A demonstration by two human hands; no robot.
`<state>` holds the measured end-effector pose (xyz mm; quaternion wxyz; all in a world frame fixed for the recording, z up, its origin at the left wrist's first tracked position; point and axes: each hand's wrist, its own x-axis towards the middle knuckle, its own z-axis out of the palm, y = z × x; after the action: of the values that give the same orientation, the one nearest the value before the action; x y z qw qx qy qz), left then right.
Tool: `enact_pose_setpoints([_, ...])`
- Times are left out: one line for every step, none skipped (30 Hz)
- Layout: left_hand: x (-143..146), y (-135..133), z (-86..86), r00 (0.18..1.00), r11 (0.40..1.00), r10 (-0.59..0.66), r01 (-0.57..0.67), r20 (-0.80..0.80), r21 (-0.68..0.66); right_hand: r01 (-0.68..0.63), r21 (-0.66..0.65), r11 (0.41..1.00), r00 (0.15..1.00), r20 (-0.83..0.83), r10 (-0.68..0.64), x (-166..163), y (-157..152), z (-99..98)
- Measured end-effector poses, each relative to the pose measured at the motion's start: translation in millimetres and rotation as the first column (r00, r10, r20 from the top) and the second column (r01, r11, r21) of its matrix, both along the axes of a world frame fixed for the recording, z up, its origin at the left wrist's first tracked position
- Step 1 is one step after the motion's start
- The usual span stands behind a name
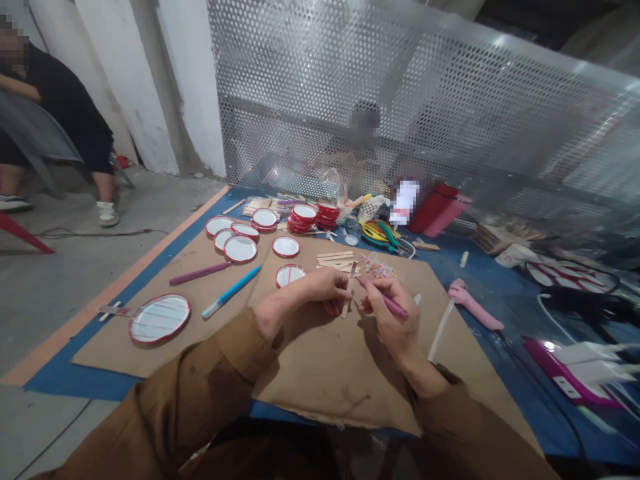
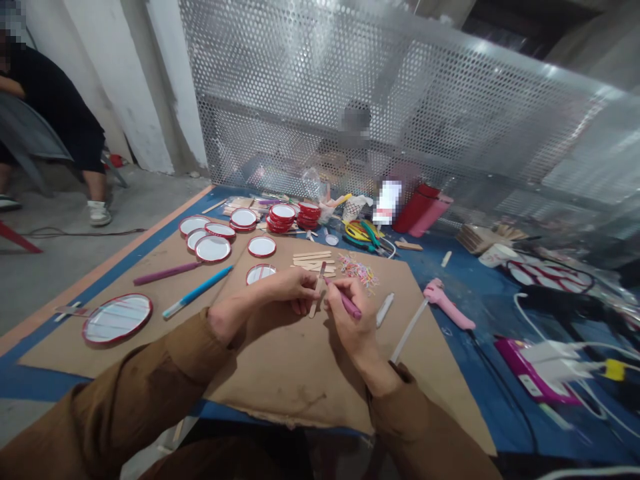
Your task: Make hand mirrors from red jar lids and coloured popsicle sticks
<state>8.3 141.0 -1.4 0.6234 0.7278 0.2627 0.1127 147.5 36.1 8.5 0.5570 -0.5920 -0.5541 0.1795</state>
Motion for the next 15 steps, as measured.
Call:
enact_pose_setpoints([-0.5,-0.4,1.1,1.000,1.000,0.001,-0.001,-0.001,0.004,-0.011,0.007,1.000,1.000,-0.003,0.011,-0.1,0.1,-0.3])
enact_pose_setpoints([-0.9,-0.8,2.3,1.000,1.000,-0.002,0.002,-0.004,0.004,-0.025,0.011,1.000,1.000,0.003,0.025,-0.1,0.1,-0.6])
enact_pose_setpoints([-1.2,-1.0,3.6,1.000,1.000,-0.004,0.004,-0.005,0.002,-0.039,0.013,0.999,0.999,0.015,0.039,0.0,-0.1,-0.8])
enact_pose_setpoints([-1.4,-1.3,4.8,1.000,1.000,-0.008,0.008,-0.007,-0.004,-0.050,0.013,0.999,0.998,0.032,0.049,0.0,-0.4,-0.8])
enact_pose_setpoints([-1.4,-1.5,5.9,1.000,1.000,-0.009,0.009,-0.010,-0.011,-0.057,0.014,0.998,0.997,0.049,0.057,0.1,-0.8,-0.7])
enact_pose_setpoints([-1.4,-1.6,6.8,1.000,1.000,-0.010,0.010,-0.012,-0.017,-0.061,0.013,0.998,0.996,0.063,0.060,0.3,-1.3,-0.4])
enact_pose_setpoints([-1.3,-1.8,7.2,1.000,1.000,-0.009,0.009,-0.010,-0.021,-0.059,0.013,0.998,0.996,0.073,0.058,0.4,-1.6,-0.2])
enact_pose_setpoints([-1.1,-1.8,7.3,1.000,1.000,-0.005,0.004,-0.005,-0.023,-0.050,0.016,0.999,0.996,0.077,0.049,0.6,-1.9,-0.1])
enact_pose_setpoints([-0.8,-1.8,6.9,1.000,1.000,-0.001,0.001,-0.001,-0.024,-0.040,0.021,0.999,0.996,0.076,0.038,0.8,-1.9,0.0])
enact_pose_setpoints([-0.6,-1.6,6.1,1.000,1.000,0.001,-0.001,0.001,-0.024,-0.035,0.022,0.999,0.997,0.075,0.034,1.0,-1.8,0.0])
enact_pose_setpoints([-0.4,-1.3,4.9,1.000,1.000,0.004,-0.004,0.001,-0.024,-0.037,0.023,0.999,0.996,0.077,0.035,1.1,-1.6,-0.1])
enact_pose_setpoints([-0.3,-0.9,3.6,1.000,1.000,0.005,-0.005,-0.001,-0.024,-0.044,0.022,0.999,0.996,0.085,0.042,1.2,-1.2,-0.3])
enact_pose_setpoints([-0.3,-0.4,2.2,1.000,1.000,0.004,-0.004,0.000,-0.022,-0.052,0.023,0.998,0.994,0.095,0.049,1.3,-0.9,-0.5])
enact_pose_setpoints([-0.3,0.1,0.9,1.000,1.000,0.002,-0.002,0.008,-0.018,-0.055,0.024,0.998,0.993,0.106,0.052,1.3,-0.5,-0.7])
enact_pose_setpoints([-0.3,0.6,-0.2,1.000,1.000,-0.003,0.004,0.021,-0.015,-0.051,0.028,0.998,0.992,0.115,0.048,1.4,-0.3,-0.9])
